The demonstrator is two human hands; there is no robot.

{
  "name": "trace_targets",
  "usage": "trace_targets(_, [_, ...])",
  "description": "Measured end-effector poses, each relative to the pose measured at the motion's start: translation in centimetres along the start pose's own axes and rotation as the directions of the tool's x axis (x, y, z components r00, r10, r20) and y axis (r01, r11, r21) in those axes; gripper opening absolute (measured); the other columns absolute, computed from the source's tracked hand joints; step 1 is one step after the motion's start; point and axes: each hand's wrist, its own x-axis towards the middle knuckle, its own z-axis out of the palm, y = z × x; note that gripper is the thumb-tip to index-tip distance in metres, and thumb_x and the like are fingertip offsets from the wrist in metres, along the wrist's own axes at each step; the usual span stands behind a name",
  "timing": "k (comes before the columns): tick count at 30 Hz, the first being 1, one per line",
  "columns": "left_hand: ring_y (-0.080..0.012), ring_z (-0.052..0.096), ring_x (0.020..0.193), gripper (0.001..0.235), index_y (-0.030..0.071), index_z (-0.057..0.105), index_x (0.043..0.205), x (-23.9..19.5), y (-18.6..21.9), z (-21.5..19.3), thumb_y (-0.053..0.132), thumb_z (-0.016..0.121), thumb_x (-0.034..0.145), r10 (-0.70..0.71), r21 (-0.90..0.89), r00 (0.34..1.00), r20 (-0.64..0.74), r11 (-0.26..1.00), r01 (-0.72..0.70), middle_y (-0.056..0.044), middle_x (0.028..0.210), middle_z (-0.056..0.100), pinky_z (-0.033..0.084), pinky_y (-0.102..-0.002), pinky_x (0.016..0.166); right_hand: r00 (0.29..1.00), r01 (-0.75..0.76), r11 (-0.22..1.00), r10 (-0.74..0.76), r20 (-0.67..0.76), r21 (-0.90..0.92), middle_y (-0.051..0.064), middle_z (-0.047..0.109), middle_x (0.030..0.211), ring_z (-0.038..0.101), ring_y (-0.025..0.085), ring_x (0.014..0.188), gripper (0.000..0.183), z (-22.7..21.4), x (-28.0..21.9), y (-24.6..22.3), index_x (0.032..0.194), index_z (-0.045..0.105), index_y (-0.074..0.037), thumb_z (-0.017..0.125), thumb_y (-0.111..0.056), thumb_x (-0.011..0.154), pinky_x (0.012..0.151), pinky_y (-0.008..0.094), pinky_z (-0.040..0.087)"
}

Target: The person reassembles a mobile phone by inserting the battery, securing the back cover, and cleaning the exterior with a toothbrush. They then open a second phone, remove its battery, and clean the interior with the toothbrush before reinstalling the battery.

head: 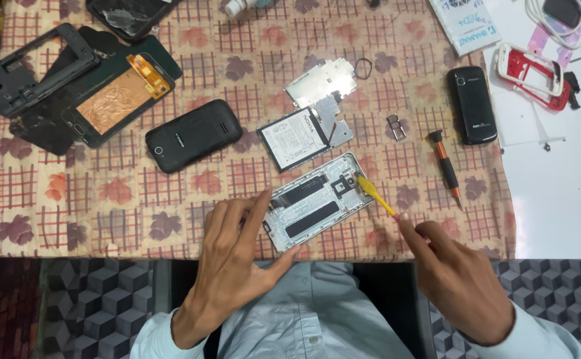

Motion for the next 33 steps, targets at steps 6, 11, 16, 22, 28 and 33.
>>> trace_targets(6, [-0.0318,0.054,0.097,0.089,-0.005,0.056,0.138,0.5,-0.1,-0.6,0.032,0.091,0.065,0.003,-0.001,0.999,0.037,1.0,-0.003,-0.016,0.107,0.059,0.044,-0.048,0.086,0.97,-0.137,0.989,0.124,0.207,0.049,0.009,0.071,0.11,0.072,0.016,0.058,0.068,-1.7,-1.0,1.9,0.145,0.059,-0.008,0.067,0.005,0.079,0.043,0.029,0.059])
trace_targets(11, [-0.0307,0.055,0.099,0.089,-0.004,0.055,0.14,0.5,-0.2,-0.6,0.032,0.09,0.066,0.007,-0.033,0.999,0.05,0.999,-0.005,-0.015,0.111,0.06,0.043,-0.048,0.087,0.996,0.038,0.999,-0.038,0.082,0.008,0.009,0.074,0.104,0.072,0.017,0.059,0.07,-3.0,-1.3,1.8,0.135,0.065,-0.01,0.069,0.007,0.067,0.044,0.032,0.058])
trace_targets(16, [-0.0325,0.055,0.106,0.092,-0.006,0.051,0.144,0.4,-0.5,-0.8,0.029,0.09,0.068,0.01,-0.066,0.998,0.062,0.998,-0.006,-0.018,0.118,0.06,0.044,-0.048,0.092,0.98,-0.068,0.99,0.042,0.196,0.126,0.007,0.076,0.108,0.071,0.017,0.053,0.064,-2.1,0.6,3.6,0.131,0.07,-0.013,0.066,0.011,0.072,0.04,0.032,0.055])
trace_targets(22, [-0.0352,0.056,0.111,0.091,-0.007,0.05,0.144,0.3,-0.9,-0.8,0.025,0.089,0.068,0.004,-0.098,0.997,0.077,0.995,0.004,-0.022,0.123,0.061,0.047,-0.047,0.095,0.915,0.322,0.867,-0.388,0.109,0.38,0.009,0.078,0.12,0.079,0.019,0.078,0.047,-2.7,5.6,7.6,0.121,0.075,-0.012,0.062,0.009,0.08,0.05,0.024,0.057])
trace_targets(28, [-0.0368,0.056,0.114,0.092,-0.008,0.049,0.145,0.4,-1.0,-0.8,0.025,0.088,0.07,0.019,-0.13,0.995,0.098,0.992,-0.006,-0.024,0.126,0.061,0.048,-0.048,0.096,0.776,0.517,0.735,-0.619,0.123,0.439,0.014,0.074,0.125,0.079,0.028,0.092,0.06,-1.5,9.8,4.2,0.126,0.074,-0.008,0.061,0.016,0.073,0.064,0.029,0.061])
trace_targets(33, [-0.0368,0.056,0.114,0.091,-0.008,0.047,0.146,0.5,-0.9,-1.1,0.025,0.087,0.072,0.035,-0.151,0.995,0.094,0.988,-0.021,-0.023,0.126,0.06,0.048,-0.048,0.097,0.733,0.462,0.737,-0.63,0.255,0.493,0.015,0.077,0.111,0.077,0.031,0.084,0.062,-1.1,12.0,1.2,0.126,0.072,-0.005,0.072,0.011,0.066,0.063,0.038,0.062])
